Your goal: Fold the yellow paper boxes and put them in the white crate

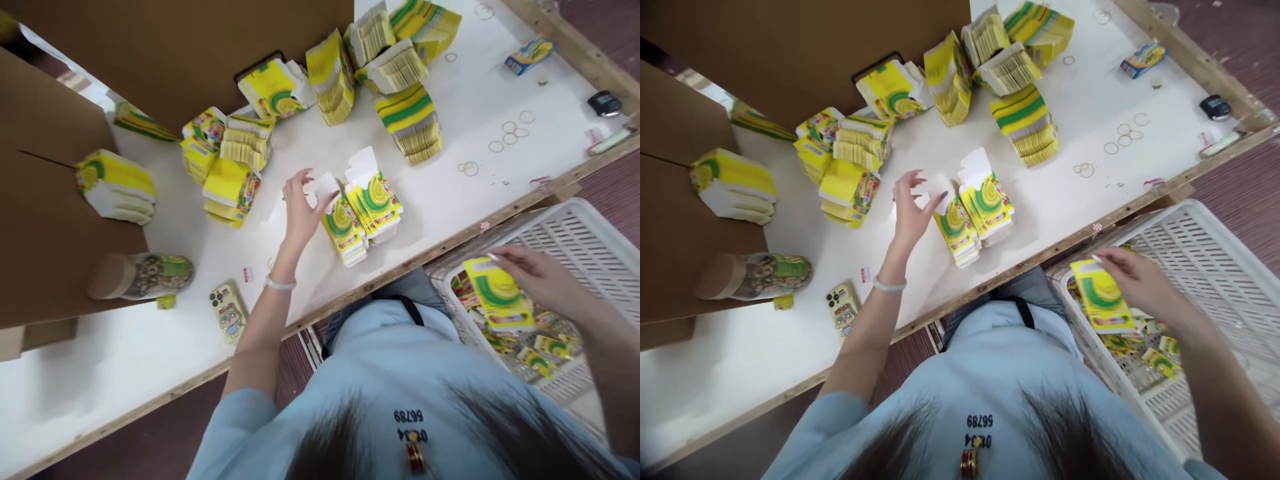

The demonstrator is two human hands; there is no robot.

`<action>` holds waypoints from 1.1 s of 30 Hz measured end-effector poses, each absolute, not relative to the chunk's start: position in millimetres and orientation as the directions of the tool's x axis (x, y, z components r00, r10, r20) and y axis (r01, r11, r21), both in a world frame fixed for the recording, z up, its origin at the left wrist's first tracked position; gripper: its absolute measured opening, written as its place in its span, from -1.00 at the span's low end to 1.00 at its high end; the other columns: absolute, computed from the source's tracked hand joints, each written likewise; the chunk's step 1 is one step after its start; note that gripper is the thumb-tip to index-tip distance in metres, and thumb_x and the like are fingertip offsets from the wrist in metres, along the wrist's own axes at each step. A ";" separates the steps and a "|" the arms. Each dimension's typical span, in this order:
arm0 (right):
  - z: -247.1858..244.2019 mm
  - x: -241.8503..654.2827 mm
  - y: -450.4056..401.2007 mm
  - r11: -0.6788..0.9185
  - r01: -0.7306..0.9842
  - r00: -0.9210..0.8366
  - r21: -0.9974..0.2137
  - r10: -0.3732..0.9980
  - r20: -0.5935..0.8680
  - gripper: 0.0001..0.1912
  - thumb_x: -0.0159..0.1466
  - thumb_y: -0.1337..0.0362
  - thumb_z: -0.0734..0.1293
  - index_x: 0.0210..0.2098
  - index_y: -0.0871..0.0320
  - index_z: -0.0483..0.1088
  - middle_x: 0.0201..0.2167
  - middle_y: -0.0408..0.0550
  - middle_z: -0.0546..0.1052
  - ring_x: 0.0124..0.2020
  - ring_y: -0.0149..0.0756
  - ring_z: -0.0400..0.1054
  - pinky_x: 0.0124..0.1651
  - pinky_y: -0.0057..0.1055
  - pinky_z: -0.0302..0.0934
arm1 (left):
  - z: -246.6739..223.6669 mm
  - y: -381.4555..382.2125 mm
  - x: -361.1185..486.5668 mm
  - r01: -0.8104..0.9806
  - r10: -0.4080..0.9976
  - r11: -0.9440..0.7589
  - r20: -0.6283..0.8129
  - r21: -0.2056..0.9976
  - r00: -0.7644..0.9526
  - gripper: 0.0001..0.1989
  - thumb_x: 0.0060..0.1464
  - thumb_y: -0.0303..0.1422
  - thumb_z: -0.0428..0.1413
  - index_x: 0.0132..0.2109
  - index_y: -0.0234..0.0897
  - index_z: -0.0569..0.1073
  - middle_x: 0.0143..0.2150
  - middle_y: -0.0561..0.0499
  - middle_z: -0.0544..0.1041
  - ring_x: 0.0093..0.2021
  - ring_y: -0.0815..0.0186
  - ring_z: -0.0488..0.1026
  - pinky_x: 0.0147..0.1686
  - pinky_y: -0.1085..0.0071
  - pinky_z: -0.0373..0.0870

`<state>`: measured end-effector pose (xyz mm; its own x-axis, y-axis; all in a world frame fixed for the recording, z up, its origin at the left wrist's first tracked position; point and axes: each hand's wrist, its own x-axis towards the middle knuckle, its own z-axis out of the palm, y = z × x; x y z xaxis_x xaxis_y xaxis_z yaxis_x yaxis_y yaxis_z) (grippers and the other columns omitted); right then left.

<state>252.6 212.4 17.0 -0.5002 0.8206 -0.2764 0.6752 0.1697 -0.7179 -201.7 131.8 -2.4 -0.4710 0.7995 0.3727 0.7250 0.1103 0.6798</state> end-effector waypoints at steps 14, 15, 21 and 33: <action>47.1 122.9 206.4 0.637 0.435 -0.545 -0.637 0.749 0.376 -0.49 0.44 0.03 0.28 0.29 0.10 0.30 0.21 0.20 0.51 0.25 0.09 0.42 0.30 0.13 0.32 | 46.5 151.6 -238.1 0.815 0.761 -0.056 0.553 0.577 -0.339 -0.45 0.39 0.07 -0.07 -0.39 -0.22 0.45 -0.55 0.11 0.28 -0.49 0.34 0.29 -0.34 0.37 0.25; 51.4 97.5 200.7 0.669 0.355 -0.534 -0.653 0.719 0.446 -0.49 0.44 0.06 0.28 0.31 0.08 0.26 0.24 0.19 0.48 0.29 0.07 0.38 0.35 0.12 0.27 | 59.4 143.1 -227.8 0.806 0.720 -0.046 0.579 0.590 -0.382 -0.44 0.40 0.08 -0.08 -0.42 -0.21 0.41 -0.60 0.15 0.17 -0.57 0.37 0.18 -0.42 0.38 0.16; 59.1 -3.7 163.4 0.755 0.038 -0.470 -0.655 0.591 0.655 -0.47 0.47 0.06 0.25 0.36 0.04 0.15 0.12 0.15 0.53 0.15 0.00 0.47 0.24 0.05 0.39 | 115.1 95.0 -149.5 0.796 0.594 -0.062 0.663 0.602 -0.455 -0.49 0.44 -0.01 -0.08 -0.41 -0.24 0.34 -0.55 0.17 0.11 -0.57 0.45 0.10 -0.49 0.44 0.06; 53.4 23.6 158.7 0.832 0.029 -0.396 -0.554 0.518 0.758 -0.66 0.53 0.24 0.07 0.19 0.09 0.30 -0.11 0.07 0.61 -0.04 -0.15 0.58 0.04 -0.15 0.51 | 45.0 58.9 -88.0 0.434 0.855 -0.318 0.452 0.843 -0.252 -0.06 0.22 0.24 0.03 0.54 0.05 -0.17 0.56 -0.17 0.01 0.56 -0.09 0.02 0.42 -0.04 0.23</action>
<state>23.6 158.7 53.4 -0.3956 0.5182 0.7583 0.0289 0.8322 -0.5536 -88.0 58.9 45.0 -0.2525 0.8554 0.4524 0.4338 -0.3178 0.8431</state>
